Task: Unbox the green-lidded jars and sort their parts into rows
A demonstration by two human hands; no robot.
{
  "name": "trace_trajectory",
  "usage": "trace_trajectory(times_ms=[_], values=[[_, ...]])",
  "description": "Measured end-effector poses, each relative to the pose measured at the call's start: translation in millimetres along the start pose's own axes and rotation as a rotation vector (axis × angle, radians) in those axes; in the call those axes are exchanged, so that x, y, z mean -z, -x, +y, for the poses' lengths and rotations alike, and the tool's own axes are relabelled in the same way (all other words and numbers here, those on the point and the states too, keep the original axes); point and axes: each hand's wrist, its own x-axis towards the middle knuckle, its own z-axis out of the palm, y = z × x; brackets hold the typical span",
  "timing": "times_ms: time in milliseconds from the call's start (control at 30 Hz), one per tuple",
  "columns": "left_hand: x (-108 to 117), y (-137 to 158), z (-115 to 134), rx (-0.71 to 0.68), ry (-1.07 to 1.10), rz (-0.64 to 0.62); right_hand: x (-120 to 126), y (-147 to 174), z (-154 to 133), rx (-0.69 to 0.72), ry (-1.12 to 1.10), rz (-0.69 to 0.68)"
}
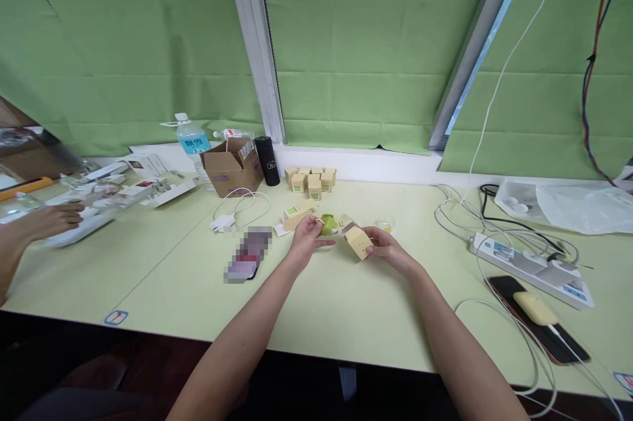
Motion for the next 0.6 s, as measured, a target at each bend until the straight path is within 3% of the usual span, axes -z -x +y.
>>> trace_trajectory(times_ms=[133,367,600], values=[[2.1,-0.8,1.3,0.045,0.04,-0.007,0.2,0.4,2.2,-0.014,0.146,0.062],[0.2,-1.2,4.3,0.049,0.041,0.108,-10.6,-3.0,10.7,0.078,0.255,0.017],[-4.3,4.4,5.9,0.341,0.136,0.12,-4.1,-2.6,6.6,0.081,0.257,0.04]])
